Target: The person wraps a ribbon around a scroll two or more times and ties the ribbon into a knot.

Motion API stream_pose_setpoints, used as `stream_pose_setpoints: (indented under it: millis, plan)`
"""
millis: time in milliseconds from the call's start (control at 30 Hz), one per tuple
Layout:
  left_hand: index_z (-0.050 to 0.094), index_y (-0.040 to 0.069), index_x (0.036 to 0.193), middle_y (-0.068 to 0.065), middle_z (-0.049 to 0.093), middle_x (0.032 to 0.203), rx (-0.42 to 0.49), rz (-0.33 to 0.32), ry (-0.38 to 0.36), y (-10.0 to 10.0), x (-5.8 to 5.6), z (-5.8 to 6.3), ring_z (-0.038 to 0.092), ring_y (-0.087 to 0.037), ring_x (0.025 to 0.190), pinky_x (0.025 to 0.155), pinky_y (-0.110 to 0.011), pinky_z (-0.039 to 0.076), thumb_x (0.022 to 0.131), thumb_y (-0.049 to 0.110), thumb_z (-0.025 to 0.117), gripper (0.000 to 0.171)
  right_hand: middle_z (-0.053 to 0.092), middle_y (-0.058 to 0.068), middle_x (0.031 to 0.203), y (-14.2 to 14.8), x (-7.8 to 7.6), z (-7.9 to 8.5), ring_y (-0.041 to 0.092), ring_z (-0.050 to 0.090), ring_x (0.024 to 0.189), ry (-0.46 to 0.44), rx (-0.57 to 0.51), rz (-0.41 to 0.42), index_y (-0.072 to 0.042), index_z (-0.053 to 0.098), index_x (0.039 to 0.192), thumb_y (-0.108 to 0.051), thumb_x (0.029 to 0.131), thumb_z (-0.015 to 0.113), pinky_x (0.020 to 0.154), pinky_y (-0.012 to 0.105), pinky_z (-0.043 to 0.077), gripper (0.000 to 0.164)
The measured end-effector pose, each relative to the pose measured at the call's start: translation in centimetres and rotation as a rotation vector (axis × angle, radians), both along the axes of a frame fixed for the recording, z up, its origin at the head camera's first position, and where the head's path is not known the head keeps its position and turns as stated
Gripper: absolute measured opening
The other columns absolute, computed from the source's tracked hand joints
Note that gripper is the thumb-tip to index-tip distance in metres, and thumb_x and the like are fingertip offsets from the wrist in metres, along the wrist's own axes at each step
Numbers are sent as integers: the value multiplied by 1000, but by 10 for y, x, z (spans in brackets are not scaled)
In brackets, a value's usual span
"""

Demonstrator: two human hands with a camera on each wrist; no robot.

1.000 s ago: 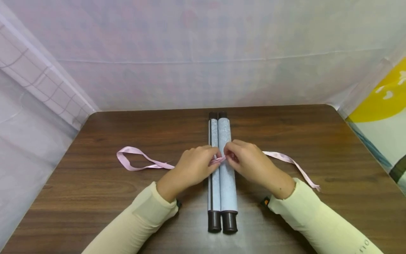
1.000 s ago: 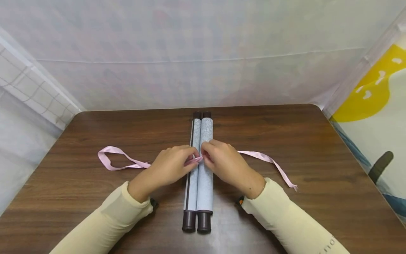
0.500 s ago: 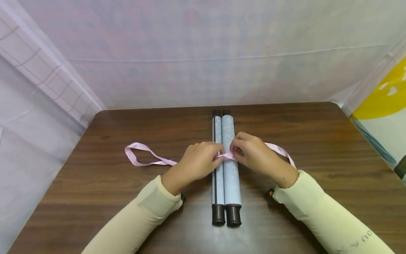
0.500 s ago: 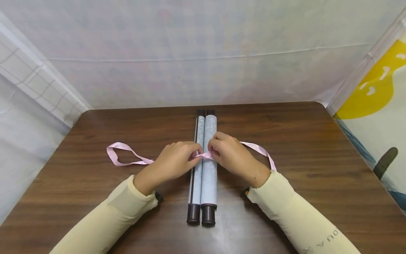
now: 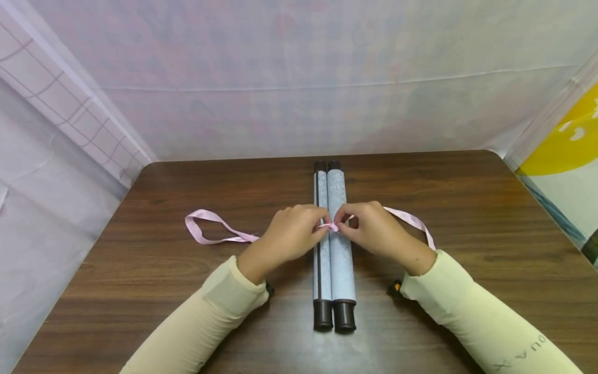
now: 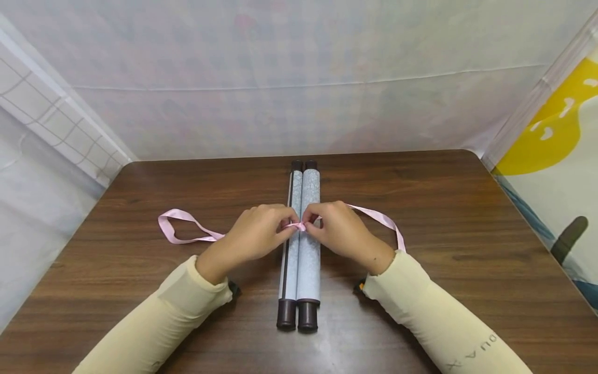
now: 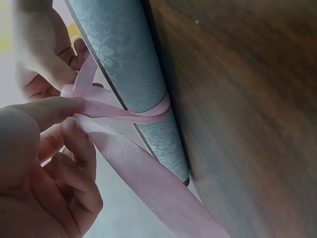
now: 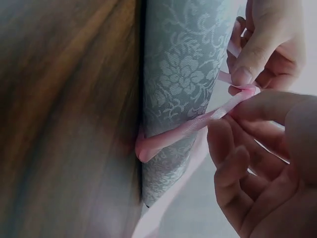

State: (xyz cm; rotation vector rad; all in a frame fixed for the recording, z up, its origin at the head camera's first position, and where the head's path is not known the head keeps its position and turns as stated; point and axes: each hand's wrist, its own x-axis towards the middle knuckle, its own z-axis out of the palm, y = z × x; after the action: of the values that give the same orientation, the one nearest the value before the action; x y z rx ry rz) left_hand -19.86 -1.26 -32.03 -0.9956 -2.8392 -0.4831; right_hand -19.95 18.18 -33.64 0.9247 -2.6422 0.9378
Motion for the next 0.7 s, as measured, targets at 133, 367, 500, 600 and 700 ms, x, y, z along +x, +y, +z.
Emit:
stream_pose_setpoints:
  millis: [133,367,500,600,700]
  plan:
    - [69,23,96,9,56,69,2,21,3,0,-1,1,49,-7,58,48,-26,42,87,28,63,12,68,-1,75,0,0,0,10,53,51,-75,-32,20,-13,70,85,-9,82,63,44,25,46,9]
    - [69,24,91,9,55,68,8,58,27,-2,-2,5,49,-8,56,47,-28,41,87,30,64,9,68,6,77,2,1,0,16,57,48,-300,-112,43,-7,71,91,-3,82,56,41,24,46,17]
    - [68,24,91,9,55,67,7,61,20,-2,-3,6,48,-8,56,46,-28,41,87,29,63,8,68,10,74,3,2,1,21,57,47,-422,-166,48,-7,70,91,-2,84,54,38,24,45,18]
    - [68,24,91,8,55,67,8,60,11,-3,-3,6,48,-9,56,46,-28,41,87,29,63,8,66,11,68,3,2,1,20,56,46,-485,-187,49,-8,70,91,-3,85,53,36,24,44,18]
    - [67,24,90,8,55,66,7,62,6,-3,-3,5,48,-8,55,46,-27,41,87,29,63,7,66,12,68,3,1,2,19,55,46,-531,-202,63,-7,69,92,-3,86,52,36,26,45,18]
